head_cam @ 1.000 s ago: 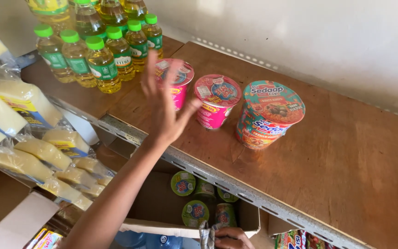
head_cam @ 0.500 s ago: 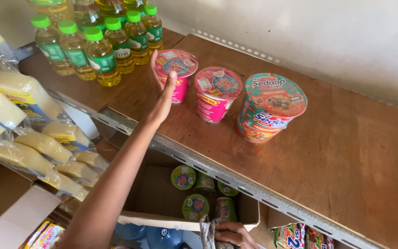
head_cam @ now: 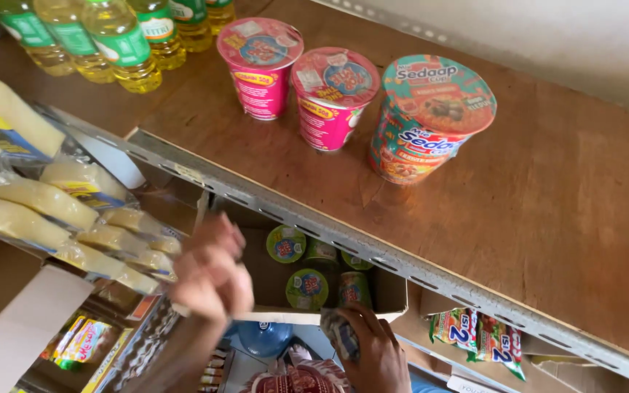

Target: Cleaning cup noodles with a cloth and stocking them onto grocery store shelves.

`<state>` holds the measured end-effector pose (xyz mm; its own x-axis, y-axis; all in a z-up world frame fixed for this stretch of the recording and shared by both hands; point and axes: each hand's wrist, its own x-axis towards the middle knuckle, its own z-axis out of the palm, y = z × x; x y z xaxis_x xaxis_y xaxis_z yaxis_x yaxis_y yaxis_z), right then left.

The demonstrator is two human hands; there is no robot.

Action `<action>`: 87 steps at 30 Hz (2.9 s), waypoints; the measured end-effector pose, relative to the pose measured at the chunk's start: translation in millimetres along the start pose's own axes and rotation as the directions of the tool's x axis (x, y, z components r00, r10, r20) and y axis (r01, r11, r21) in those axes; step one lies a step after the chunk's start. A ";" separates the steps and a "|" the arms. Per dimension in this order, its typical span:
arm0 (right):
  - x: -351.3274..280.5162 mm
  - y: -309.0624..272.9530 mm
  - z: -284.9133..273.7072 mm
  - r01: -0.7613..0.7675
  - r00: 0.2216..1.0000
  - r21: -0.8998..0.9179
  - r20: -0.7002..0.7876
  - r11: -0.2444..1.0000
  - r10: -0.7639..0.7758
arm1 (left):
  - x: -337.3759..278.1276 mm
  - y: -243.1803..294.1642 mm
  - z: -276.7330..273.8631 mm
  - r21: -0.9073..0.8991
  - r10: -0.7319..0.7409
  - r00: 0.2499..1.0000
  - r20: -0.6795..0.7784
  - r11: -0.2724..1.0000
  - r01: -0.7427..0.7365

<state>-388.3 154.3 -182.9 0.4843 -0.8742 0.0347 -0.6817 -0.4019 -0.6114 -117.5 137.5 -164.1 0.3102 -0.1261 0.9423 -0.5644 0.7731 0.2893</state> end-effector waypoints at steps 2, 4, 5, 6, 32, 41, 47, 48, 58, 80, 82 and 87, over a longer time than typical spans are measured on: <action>1.2 10.1 6.9 -0.174 0.974 -0.128 0.120 0.976 0.190 | -44.2 13.9 -5.1 -0.010 0.110 0.991 0.070 0.994 -0.110; -2.6 23.6 18.1 -0.181 0.966 -0.193 0.150 0.965 0.211 | -57.3 29.2 0.5 0.095 0.043 0.925 0.377 0.992 -0.085; -4.4 26.5 20.8 -0.184 0.964 -0.194 0.155 0.964 0.215 | -63.9 17.4 1.8 0.096 0.037 0.926 0.377 0.992 -0.079; -8.0 28.8 23.7 -0.159 0.976 -0.173 0.119 0.972 0.181 | -71.3 7.7 1.9 0.209 -0.196 0.812 0.551 0.974 0.093; -14.6 39.5 28.0 -0.119 0.993 -0.008 -0.019 0.993 0.119 | -116.7 -139.5 -2.9 0.806 -0.804 -0.350 0.480 0.562 -0.184; 19.6 -34.6 25.4 0.442 0.784 0.226 -0.567 0.868 -0.252 | -32.1 18.1 -63.5 0.244 -0.844 0.289 0.452 0.429 0.870; 48.6 -67.9 19.2 0.696 0.635 0.105 -0.552 0.710 -0.541 | -18.4 81.3 -54.9 0.206 -0.670 0.668 0.324 0.739 0.641; 53.5 -65.4 6.7 0.553 0.826 0.423 -0.394 0.718 -0.403 | -9.9 89.1 -54.7 0.197 -0.618 0.673 0.406 0.778 0.596; 20.0 -96.0 29.2 0.610 0.710 0.354 -0.641 0.708 -0.292 | -49.8 68.2 -11.9 -0.456 -0.892 0.440 -0.102 0.435 0.776; 7.2 -67.3 38.4 0.516 0.726 0.546 -0.688 0.660 0.001 | -39.3 106.5 1.8 -0.437 -0.845 0.496 0.201 0.376 0.817; 11.7 -76.5 42.0 0.623 0.565 0.266 -0.803 0.735 -0.188 | -53.9 106.3 -2.6 -0.160 -0.840 0.505 0.199 0.480 0.862; 20.7 -53.7 17.7 0.436 0.894 0.790 -0.435 0.432 -0.106 | -56.9 97.8 -17.1 -0.454 -0.865 0.415 0.280 0.262 0.852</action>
<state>-332.0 162.6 -163.3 0.2670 -0.8574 0.4400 0.3498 -0.3392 -0.8733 -177.3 231.0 -192.3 0.4028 -0.8957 0.1883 0.4633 0.3770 0.8020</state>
